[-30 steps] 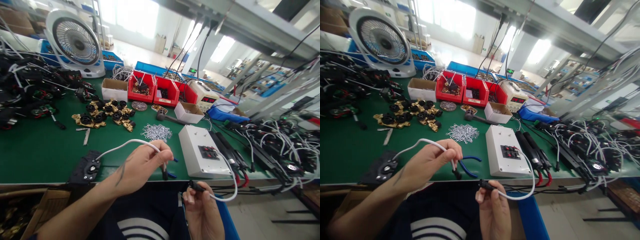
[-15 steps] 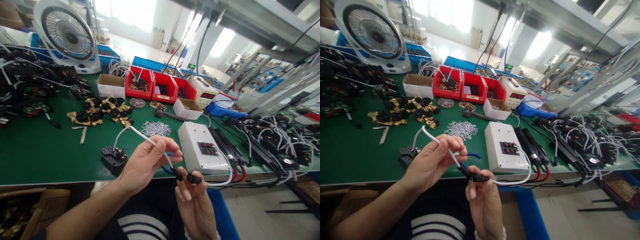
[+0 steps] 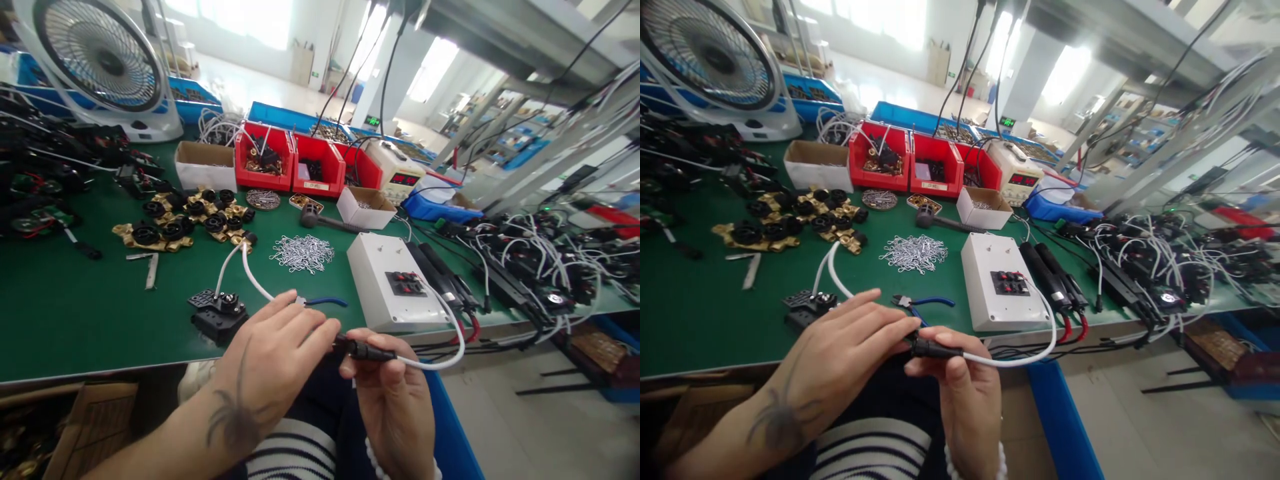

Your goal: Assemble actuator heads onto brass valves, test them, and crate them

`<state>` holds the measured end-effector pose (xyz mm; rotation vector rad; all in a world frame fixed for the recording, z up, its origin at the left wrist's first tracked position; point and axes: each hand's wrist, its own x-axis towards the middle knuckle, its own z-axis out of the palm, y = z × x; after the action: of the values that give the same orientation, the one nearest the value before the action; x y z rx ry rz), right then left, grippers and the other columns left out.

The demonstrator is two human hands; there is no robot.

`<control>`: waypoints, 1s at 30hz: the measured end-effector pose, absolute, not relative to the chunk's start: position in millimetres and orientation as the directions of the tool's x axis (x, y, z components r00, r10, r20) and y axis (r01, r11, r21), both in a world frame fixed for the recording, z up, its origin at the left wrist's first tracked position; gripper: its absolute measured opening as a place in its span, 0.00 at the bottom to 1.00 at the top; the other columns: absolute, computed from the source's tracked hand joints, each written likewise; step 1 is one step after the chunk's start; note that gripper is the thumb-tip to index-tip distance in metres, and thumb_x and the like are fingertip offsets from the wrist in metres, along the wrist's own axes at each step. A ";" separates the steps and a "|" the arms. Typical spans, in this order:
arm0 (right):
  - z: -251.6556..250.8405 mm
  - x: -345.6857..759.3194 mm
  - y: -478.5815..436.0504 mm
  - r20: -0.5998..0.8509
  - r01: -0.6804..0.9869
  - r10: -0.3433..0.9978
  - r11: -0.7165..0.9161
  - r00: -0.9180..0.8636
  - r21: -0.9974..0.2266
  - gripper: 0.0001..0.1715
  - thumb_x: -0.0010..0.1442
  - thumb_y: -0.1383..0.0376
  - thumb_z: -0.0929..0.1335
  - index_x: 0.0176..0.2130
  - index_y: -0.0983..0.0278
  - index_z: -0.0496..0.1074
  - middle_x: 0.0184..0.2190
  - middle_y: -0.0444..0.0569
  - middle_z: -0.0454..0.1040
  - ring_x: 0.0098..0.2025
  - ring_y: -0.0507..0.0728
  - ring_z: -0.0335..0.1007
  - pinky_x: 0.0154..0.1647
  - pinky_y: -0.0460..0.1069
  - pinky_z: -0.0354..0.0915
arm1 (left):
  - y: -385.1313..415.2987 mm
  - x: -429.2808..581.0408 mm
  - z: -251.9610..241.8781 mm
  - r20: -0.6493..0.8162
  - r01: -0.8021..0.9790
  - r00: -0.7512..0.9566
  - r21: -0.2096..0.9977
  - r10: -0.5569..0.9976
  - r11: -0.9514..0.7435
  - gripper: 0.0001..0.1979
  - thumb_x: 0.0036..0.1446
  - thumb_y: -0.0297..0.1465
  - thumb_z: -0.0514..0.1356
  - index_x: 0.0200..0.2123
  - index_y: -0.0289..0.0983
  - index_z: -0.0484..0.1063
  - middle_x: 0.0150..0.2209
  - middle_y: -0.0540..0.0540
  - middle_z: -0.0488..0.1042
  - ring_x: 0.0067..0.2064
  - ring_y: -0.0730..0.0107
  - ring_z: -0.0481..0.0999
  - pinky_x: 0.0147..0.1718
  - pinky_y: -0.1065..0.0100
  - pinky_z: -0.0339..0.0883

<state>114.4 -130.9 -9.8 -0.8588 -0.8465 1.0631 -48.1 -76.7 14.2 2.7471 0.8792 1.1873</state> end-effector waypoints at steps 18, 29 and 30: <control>4.3 132.6 -132.7 0.198 -0.118 0.900 0.262 0.387 -0.958 0.09 0.62 0.57 0.71 0.38 0.59 0.78 0.22 0.43 0.76 0.21 0.49 0.69 0.19 0.42 0.66 | -74.7 -49.4 12.6 0.695 0.468 0.467 0.331 0.547 -0.819 0.08 0.66 0.27 0.57 0.44 0.35 0.75 0.35 0.48 0.78 0.33 0.69 0.72 0.32 0.67 0.67; 2.1 131.8 -132.3 0.127 -0.193 0.934 0.199 0.334 -0.961 0.08 0.62 0.59 0.71 0.38 0.61 0.77 0.22 0.42 0.75 0.20 0.47 0.68 0.20 0.41 0.65 | -76.2 -48.1 14.9 0.707 0.481 0.507 0.243 0.493 -0.843 0.08 0.64 0.25 0.58 0.45 0.32 0.75 0.37 0.47 0.79 0.34 0.68 0.70 0.33 0.64 0.63; 0.7 129.9 -131.4 0.136 -0.205 0.928 0.216 0.346 -0.955 0.07 0.63 0.60 0.71 0.38 0.61 0.77 0.22 0.42 0.75 0.20 0.47 0.68 0.21 0.40 0.65 | -76.2 -47.0 14.6 0.717 0.477 0.502 0.237 0.484 -0.846 0.08 0.64 0.25 0.58 0.45 0.31 0.75 0.37 0.47 0.79 0.33 0.68 0.70 0.32 0.64 0.63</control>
<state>129.9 -131.4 0.7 -1.0450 -0.8750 0.9429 -47.0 -76.2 14.6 2.7155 0.8690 1.2996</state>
